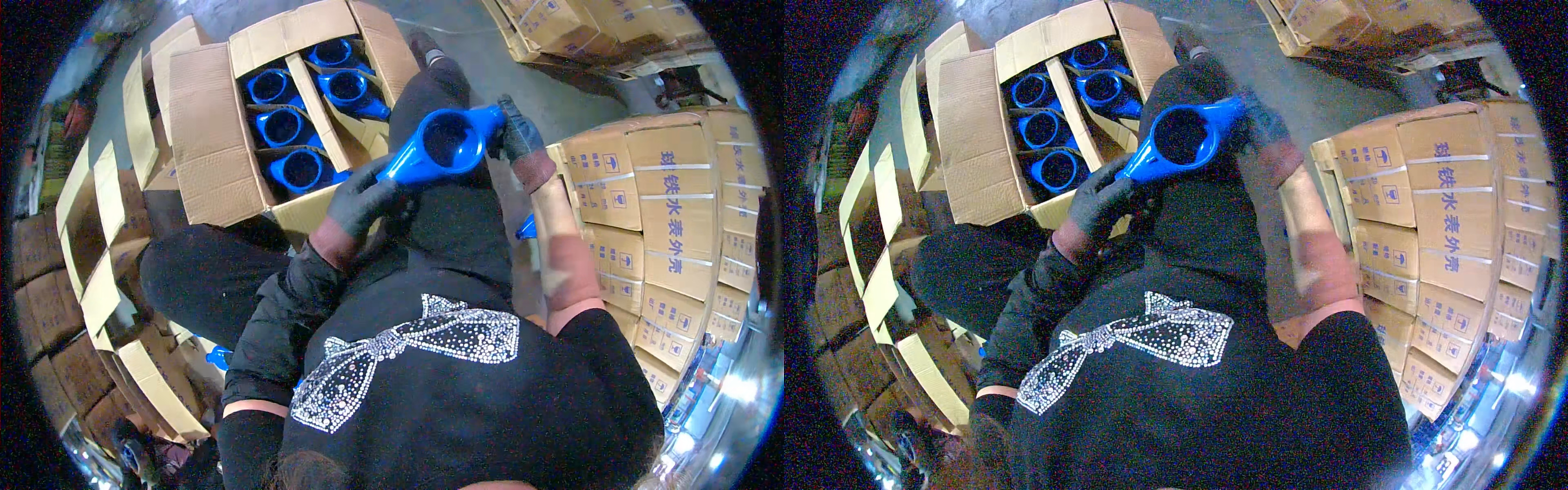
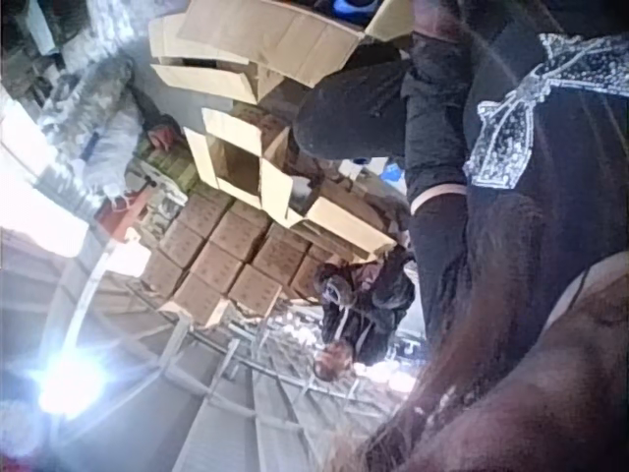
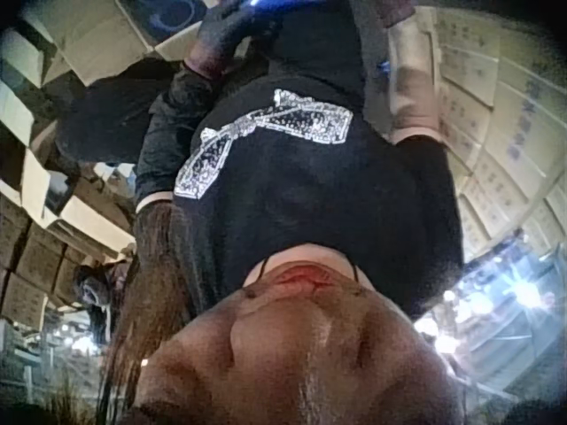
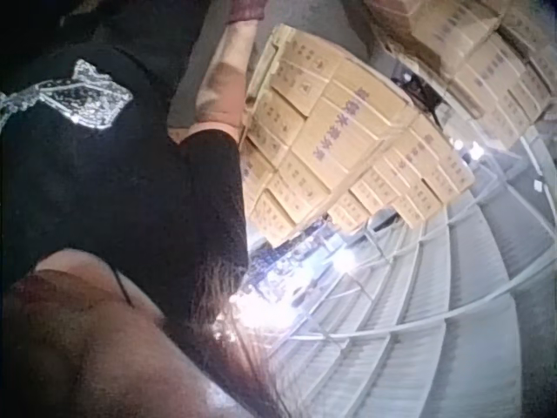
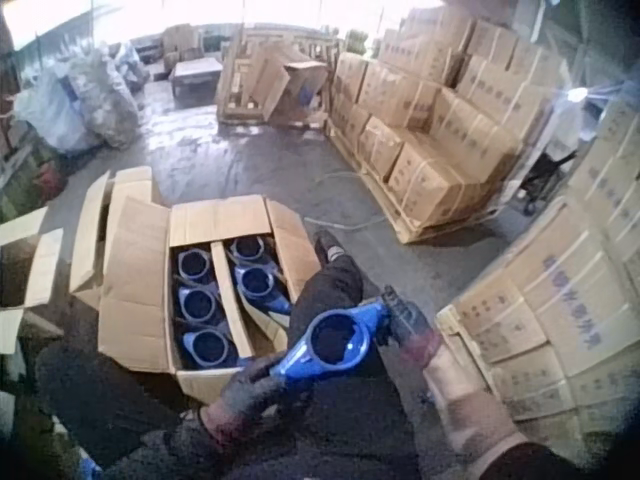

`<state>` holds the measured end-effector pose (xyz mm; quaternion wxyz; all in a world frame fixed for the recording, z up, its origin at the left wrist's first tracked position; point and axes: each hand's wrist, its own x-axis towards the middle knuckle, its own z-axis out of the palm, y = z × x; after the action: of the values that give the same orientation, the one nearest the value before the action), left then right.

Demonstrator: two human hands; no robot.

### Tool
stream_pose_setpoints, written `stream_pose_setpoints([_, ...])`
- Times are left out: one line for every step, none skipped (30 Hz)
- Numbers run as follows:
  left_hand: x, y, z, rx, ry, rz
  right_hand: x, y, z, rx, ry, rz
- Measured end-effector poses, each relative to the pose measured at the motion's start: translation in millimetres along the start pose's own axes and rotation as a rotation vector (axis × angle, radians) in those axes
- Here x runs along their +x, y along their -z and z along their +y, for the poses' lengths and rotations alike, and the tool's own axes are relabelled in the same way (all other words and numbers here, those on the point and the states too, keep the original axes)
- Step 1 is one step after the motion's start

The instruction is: Packing blue industrial or plumbing components into cardboard boxes with dividers.

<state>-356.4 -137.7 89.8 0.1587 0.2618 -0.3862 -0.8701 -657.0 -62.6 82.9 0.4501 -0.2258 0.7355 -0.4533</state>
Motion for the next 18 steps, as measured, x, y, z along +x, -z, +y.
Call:
stream_pose_setpoints([-2,0,1,0.003,-0.019,0.045,-14,-20,-16,0.096,0.051,0.031])
stream_pose_setpoints([-1,-1,1,0.008,-0.036,0.079,-25,-28,-27,0.194,0.103,0.074])
stream_pose_setpoints([-1,-1,3,0.008,-0.036,0.081,-29,-27,-30,0.194,0.102,0.072])
stream_pose_setpoints([-1,-3,5,0.033,-0.053,0.073,-33,-22,-33,0.195,0.088,0.02])
stream_pose_setpoints([-1,-5,6,0.057,-0.07,0.064,-37,-19,-37,0.195,0.074,-0.032])
stream_pose_setpoints([0,-4,6,0.055,-0.072,0.064,-42,-19,-41,0.192,0.075,-0.032])
stream_pose_setpoints([0,-4,6,-0.009,-0.068,0.031,-50,-20,-48,0.001,0.247,-0.019])
stream_pose_setpoints([0,-3,4,-0.074,-0.063,0.001,-57,-22,-54,-0.192,0.416,-0.008])
stream_pose_setpoints([1,-2,2,-0.078,-0.068,0.004,-61,-23,-61,-0.196,0.418,-0.013])
stream_pose_setpoints([2,-2,-1,-0.158,-0.082,-0.033,-65,-25,-66,-0.308,0.521,-0.007])
stream_pose_setpoints([2,-1,-3,-0.238,-0.096,-0.069,-67,-26,-70,-0.42,0.625,-0.003])
stream_pose_setpoints([3,1,-3,-0.242,-0.102,-0.066,-68,-28,-74,-0.423,0.628,-0.009])
stream_pose_setpoints([5,2,0,-0.281,-0.087,-0.131,-69,-30,-77,-0.275,0.589,-0.027])
stream_pose_setpoints([4,2,3,-0.32,-0.072,-0.197,-71,-32,-80,-0.128,0.547,-0.045])
stream_pose_setpoints([2,3,7,-0.323,-0.08,-0.196,-72,-31,-83,-0.133,0.552,-0.051])
stream_pose_setpoints([0,4,13,-0.332,-0.08,-0.183,-74,-27,-87,-0.149,0.519,-0.118])
stream_pose_setpoints([-1,5,16,-0.341,-0.08,-0.171,-76,-26,-92,-0.164,0.485,-0.185])
stream_pose_setpoints([-2,7,16,-0.346,-0.086,-0.173,-80,-27,-95,-0.171,0.488,-0.186])
